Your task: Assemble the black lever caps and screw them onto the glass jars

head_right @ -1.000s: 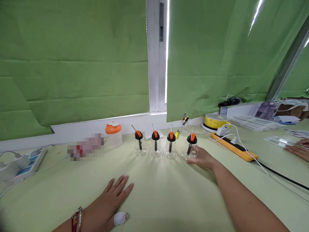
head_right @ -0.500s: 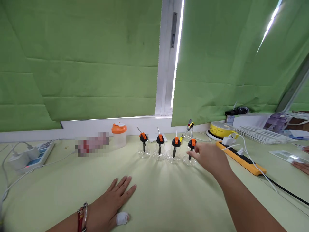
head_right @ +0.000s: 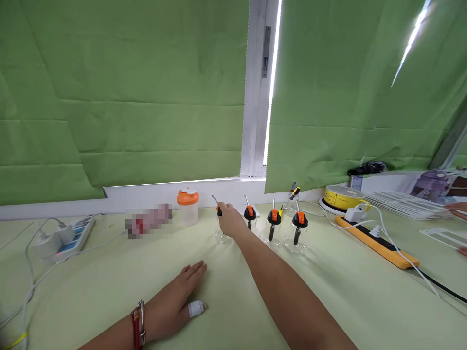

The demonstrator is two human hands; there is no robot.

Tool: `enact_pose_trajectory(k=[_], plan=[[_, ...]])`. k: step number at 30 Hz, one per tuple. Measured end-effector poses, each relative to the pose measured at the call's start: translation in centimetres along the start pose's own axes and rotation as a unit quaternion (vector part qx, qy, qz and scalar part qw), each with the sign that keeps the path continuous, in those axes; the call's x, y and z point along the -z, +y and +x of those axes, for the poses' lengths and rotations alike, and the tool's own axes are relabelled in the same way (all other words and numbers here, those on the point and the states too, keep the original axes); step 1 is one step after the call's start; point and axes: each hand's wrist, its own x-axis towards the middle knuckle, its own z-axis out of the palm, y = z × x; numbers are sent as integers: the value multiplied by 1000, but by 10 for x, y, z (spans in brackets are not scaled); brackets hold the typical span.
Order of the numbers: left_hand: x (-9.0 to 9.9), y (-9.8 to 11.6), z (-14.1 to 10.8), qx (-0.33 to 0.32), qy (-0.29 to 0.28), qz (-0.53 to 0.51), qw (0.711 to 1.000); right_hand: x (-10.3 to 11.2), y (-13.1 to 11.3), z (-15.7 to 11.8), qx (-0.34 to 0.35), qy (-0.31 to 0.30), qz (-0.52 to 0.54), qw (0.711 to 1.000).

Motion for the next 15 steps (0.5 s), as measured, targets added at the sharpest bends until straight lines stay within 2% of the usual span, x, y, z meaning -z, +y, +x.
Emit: enact_pose_trajectory(k=[2, 5, 8, 10, 11, 13, 15], plan=[[-2, -3, 1, 29, 40, -32, 998, -2, -6, -9, 11, 10, 5, 1000], [-5, -4, 2, 34, 124, -110, 986, -4, -26, -35, 28, 8, 14, 999], [-6, 3, 2, 9, 197, -208, 958, -4, -51, -72, 45, -12, 45, 998], [-4, 12, -1, -13, 227, -286, 931, 0, -64, -95, 92, -52, 101, 989], [-2, 16, -2, -18, 242, -327, 913, 3, -67, -104, 123, -76, 134, 980], [2, 24, -6, 1, 253, -390, 885, 10, -63, -113, 139, -102, 209, 962], [6, 29, -8, 23, 262, -442, 858, 17, -48, -110, 82, -42, 291, 952]])
